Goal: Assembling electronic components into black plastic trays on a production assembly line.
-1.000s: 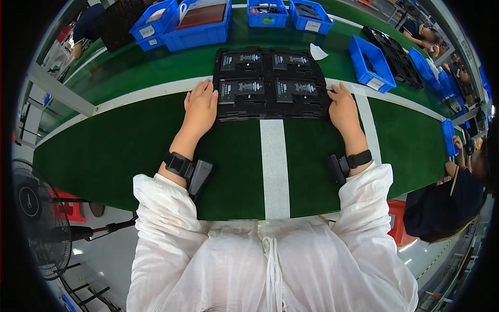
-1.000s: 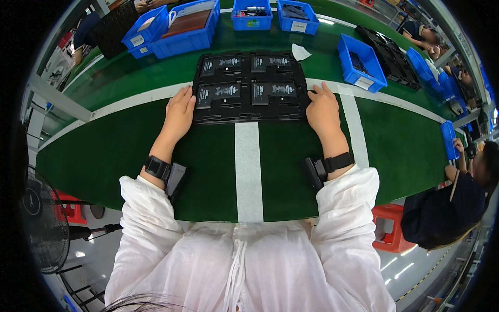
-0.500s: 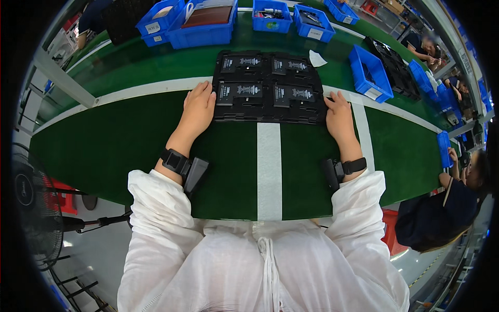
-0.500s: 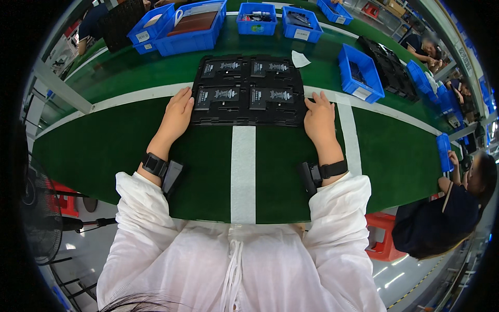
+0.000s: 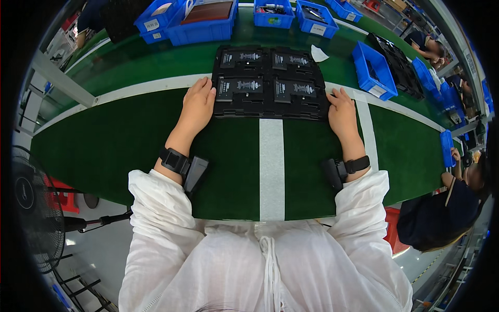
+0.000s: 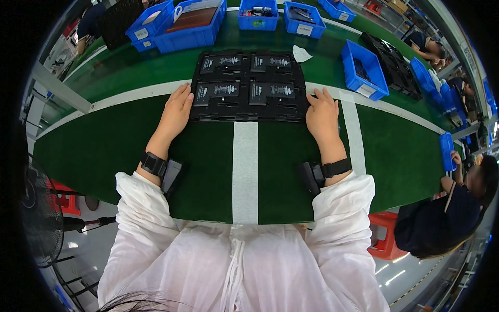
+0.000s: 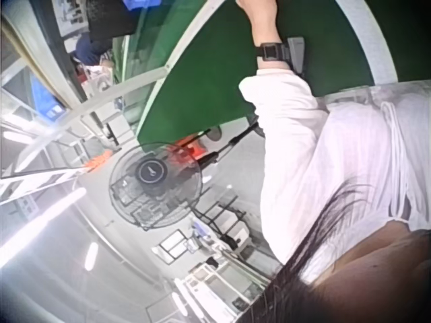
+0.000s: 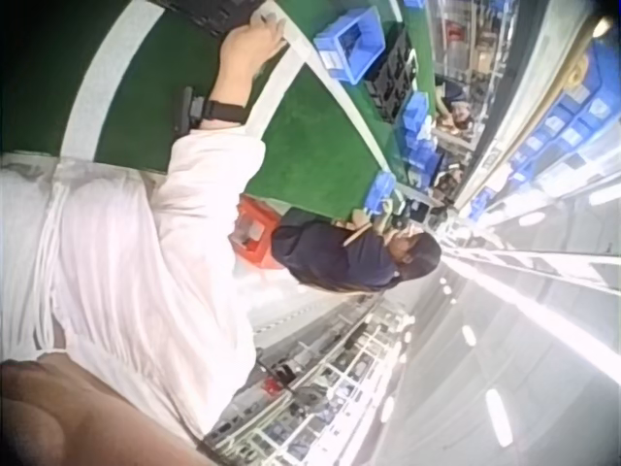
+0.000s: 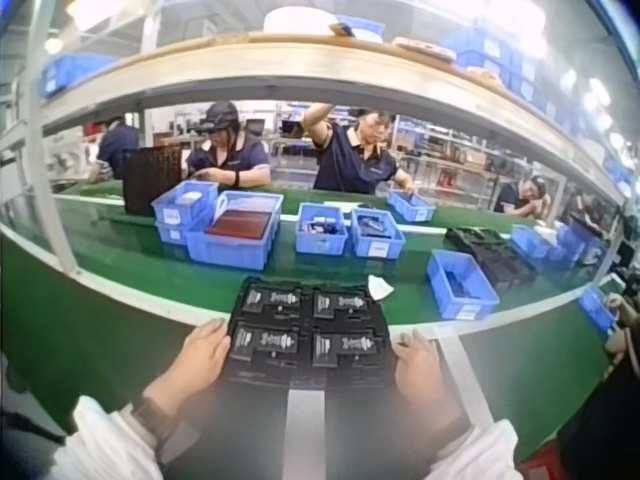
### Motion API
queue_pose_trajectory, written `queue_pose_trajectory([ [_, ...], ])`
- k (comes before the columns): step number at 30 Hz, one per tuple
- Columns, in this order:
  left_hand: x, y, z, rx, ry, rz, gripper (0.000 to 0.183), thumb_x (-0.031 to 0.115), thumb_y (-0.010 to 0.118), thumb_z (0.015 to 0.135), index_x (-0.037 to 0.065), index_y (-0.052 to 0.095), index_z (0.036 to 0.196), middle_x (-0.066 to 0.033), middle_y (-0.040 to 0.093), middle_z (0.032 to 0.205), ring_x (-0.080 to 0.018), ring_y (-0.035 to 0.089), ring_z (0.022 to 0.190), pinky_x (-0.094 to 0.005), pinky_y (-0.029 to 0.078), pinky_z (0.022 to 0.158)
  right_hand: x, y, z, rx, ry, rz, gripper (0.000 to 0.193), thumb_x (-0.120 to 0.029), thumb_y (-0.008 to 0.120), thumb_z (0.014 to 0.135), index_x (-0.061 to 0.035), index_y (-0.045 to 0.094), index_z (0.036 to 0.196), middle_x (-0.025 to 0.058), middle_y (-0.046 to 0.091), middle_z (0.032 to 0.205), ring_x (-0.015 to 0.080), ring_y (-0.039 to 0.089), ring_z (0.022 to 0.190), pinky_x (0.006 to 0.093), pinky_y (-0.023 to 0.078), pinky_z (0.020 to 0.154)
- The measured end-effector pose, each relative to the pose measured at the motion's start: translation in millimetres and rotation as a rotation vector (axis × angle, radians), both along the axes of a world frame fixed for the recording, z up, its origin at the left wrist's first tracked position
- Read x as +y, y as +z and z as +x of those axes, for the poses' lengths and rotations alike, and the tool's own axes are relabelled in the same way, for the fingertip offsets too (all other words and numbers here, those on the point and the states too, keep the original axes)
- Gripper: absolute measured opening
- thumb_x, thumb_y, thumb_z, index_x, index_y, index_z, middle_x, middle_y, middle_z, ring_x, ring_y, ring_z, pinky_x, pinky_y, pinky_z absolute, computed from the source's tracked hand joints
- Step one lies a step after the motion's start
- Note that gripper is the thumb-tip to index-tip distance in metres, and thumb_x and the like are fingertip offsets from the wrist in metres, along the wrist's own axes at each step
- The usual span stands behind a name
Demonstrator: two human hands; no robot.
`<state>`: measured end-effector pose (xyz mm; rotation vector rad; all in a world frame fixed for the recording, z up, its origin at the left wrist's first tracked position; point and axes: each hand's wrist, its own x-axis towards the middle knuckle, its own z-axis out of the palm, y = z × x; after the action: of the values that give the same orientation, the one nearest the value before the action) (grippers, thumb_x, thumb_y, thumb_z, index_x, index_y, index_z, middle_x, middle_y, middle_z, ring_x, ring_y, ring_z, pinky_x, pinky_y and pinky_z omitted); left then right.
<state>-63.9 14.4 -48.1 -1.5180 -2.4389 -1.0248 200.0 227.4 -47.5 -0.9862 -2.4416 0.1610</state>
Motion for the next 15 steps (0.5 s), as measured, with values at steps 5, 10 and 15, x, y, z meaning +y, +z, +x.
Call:
queue_pose_trajectory([
  [5, 3.4, -5.3, -2.2, 0.017, 0.003, 0.03, 0.033, 0.02, 0.041, 0.087, -0.004, 0.049, 0.109, -0.0195, 0.045, 0.117, -0.0325, 0.041, 0.11, -0.0368, 0.031, 0.093, 4.3, -2.2, 0.4, -0.005, -0.01, 0.014, 0.031, 0.0, 0.043, 0.072, -0.0055, 0.062, 0.095, 0.0149, 0.052, 0.111, 0.0297, 0.038, 0.115, 0.0488, 0.027, 0.095],
  [10, 2.1, -4.2, -3.7, 0.044, 0.004, 0.034, 0.033, 0.021, 0.041, 0.086, -0.002, 0.05, 0.108, -0.0184, 0.046, 0.115, -0.0322, 0.042, 0.109, -0.0394, 0.03, 0.092, 4.7, -1.2, -1.4, 0.025, 0.016, 0.034, 0.032, 0.0, 0.042, 0.072, -0.005, 0.061, 0.096, 0.0146, 0.052, 0.111, 0.0308, 0.038, 0.115, 0.0487, 0.029, 0.093],
  [15, 2.7, -2.3, -1.3, 0.028, 0.018, 0.006, 0.034, 0.02, 0.041, 0.086, -0.004, 0.049, 0.109, -0.019, 0.044, 0.118, -0.0318, 0.04, 0.112, -0.0362, 0.03, 0.094, 2.3, -1.4, 0.8, -0.002, -0.012, -0.004, 0.033, 0.0, 0.041, 0.072, -0.0054, 0.06, 0.099, 0.0138, 0.05, 0.113, 0.0304, 0.038, 0.115, 0.0483, 0.028, 0.094],
])
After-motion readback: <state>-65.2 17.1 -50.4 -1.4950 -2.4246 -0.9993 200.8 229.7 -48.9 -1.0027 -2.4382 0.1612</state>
